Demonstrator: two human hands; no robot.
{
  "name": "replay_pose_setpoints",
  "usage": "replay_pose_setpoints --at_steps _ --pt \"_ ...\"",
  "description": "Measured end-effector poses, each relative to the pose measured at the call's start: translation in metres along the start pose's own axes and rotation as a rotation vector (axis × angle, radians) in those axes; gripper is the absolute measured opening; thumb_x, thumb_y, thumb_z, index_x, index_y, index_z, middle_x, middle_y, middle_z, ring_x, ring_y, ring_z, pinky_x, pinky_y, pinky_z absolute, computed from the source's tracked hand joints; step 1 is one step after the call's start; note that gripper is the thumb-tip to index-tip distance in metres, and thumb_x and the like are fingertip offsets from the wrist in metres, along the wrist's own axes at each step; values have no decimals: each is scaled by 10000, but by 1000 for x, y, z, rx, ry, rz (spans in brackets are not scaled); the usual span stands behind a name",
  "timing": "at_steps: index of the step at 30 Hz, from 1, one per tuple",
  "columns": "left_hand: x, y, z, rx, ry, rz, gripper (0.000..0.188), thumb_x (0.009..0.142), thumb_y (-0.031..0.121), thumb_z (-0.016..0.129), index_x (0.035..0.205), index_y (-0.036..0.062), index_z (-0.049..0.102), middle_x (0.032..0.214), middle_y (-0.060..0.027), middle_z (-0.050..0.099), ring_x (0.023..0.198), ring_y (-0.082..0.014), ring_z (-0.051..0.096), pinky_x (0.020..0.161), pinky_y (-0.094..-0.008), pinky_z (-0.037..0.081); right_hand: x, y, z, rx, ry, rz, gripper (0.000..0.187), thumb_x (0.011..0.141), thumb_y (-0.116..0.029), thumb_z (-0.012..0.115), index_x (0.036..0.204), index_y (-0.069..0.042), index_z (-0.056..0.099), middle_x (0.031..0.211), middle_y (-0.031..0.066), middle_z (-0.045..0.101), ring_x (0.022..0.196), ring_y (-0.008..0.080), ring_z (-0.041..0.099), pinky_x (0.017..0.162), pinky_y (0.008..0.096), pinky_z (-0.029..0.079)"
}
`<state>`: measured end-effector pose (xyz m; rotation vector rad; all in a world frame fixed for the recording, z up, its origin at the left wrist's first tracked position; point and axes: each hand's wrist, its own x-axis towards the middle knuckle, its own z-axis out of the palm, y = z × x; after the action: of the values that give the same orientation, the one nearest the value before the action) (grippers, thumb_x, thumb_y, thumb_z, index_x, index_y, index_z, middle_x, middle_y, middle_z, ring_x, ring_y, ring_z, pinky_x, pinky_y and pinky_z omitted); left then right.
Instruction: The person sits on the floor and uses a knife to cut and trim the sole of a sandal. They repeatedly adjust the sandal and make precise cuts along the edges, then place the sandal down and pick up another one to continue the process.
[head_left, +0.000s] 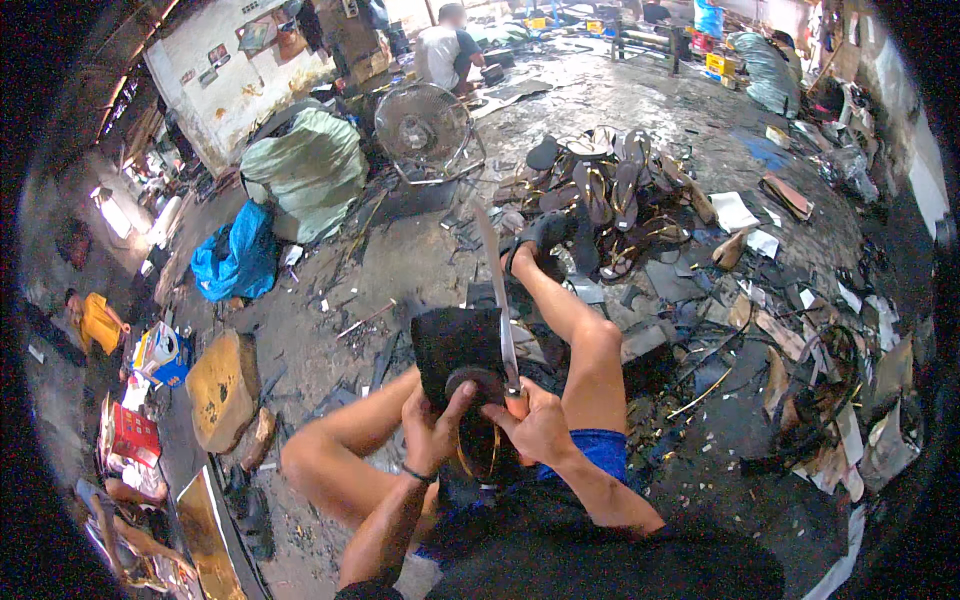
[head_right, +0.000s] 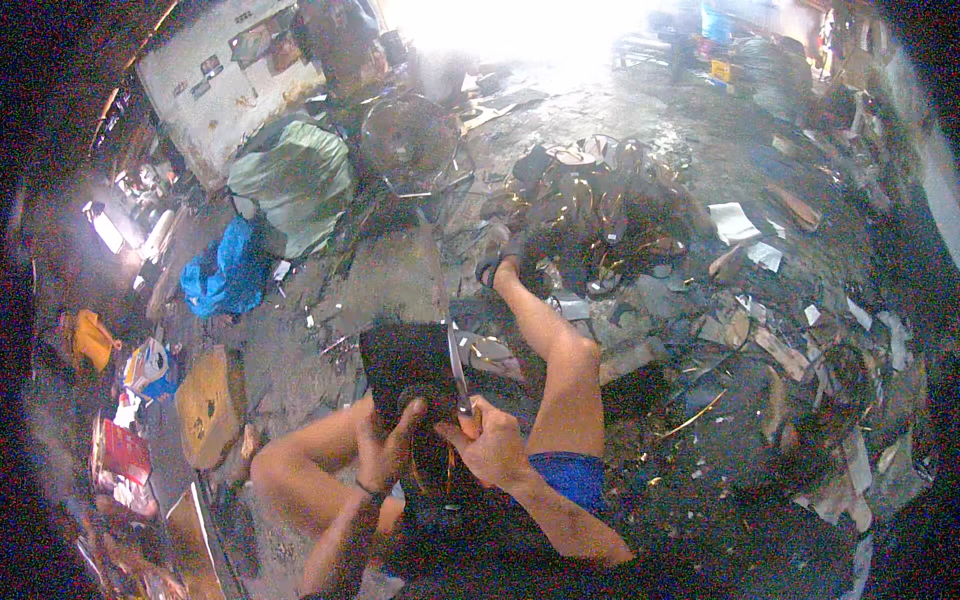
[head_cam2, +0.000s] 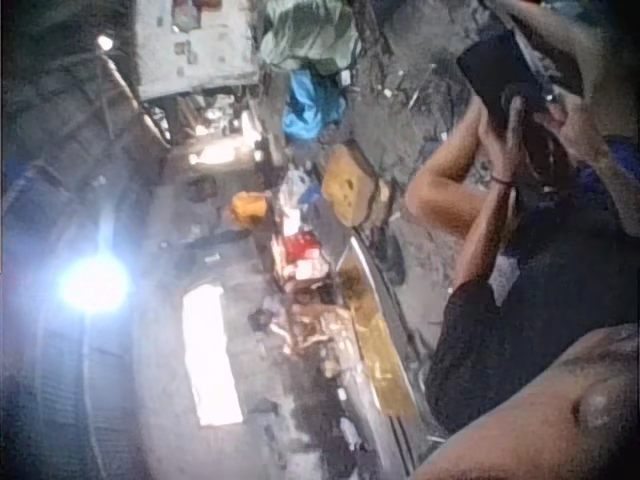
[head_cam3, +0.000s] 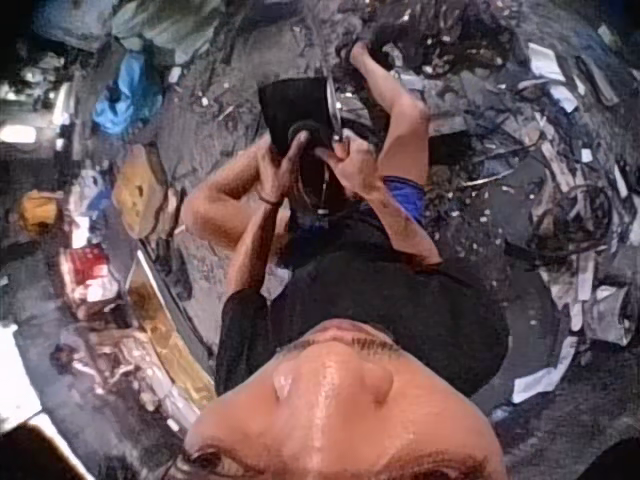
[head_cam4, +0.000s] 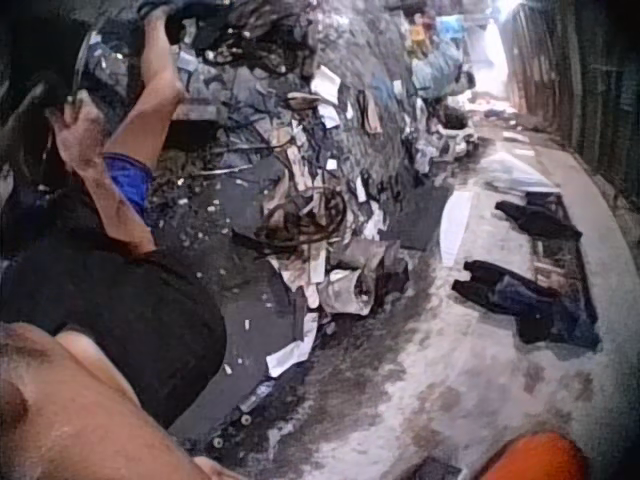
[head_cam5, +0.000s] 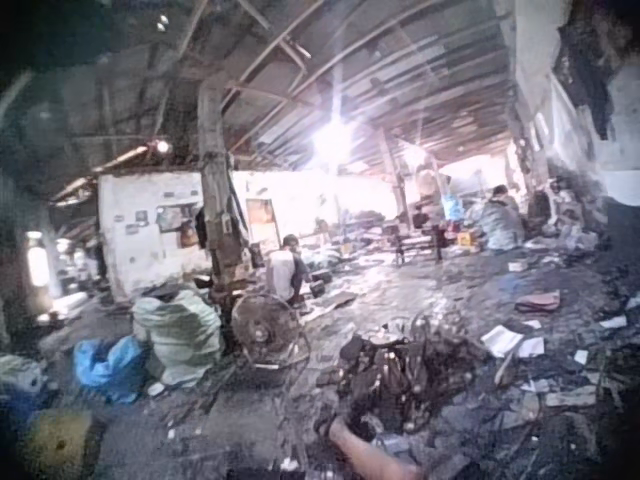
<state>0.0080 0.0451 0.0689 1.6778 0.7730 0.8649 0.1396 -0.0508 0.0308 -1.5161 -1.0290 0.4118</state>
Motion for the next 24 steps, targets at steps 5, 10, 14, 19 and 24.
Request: replay_pose_setpoints --at_steps 5,10,14,19,24 --pt "18 36 2 -78 17 51 320 933 178 685 1190 1 617 1095 -60 689 960 -171 645 877 -329 517 14 -4 -28 21 -23 48 370 888 -342 729 1051 -29 619 839 155 707 775 288 710 716 406 539" --pt "21 72 -95 -51 0 -249 363 941 235 686 1182 -19 590 1056 -51 685 953 -142 647 864 -307 520 -19 -8 -66 8 263 45 303 924 -202 675 1176 -41 624 937 142 695 812 273 682 767 396 535" --pt "-13 48 -114 -76 -19 -330 362 945 257 680 1178 -6 593 1081 -28 665 983 -119 608 895 -303 486 -60 10 -68 -211 -185 -130 323 884 -159 707 1180 -43 651 925 136 696 767 260 679 731 364 556" --pt "-58 13 -120 -189 -39 -594 421 938 294 689 1210 -9 582 1086 -19 658 990 -113 593 901 -291 472 -96 18 -51 -86 -449 -13 299 848 -174 747 1116 -51 696 920 116 712 682 241 677 616 339 566" --pt "-63 -4 -114 -289 -53 -602 437 929 311 699 1200 -15 591 1097 -36 665 977 -124 613 886 -305 492 -93 31 -62 -146 -456 -71 293 831 -188 762 1091 -62 712 952 109 726 733 233 686 618 328 558"
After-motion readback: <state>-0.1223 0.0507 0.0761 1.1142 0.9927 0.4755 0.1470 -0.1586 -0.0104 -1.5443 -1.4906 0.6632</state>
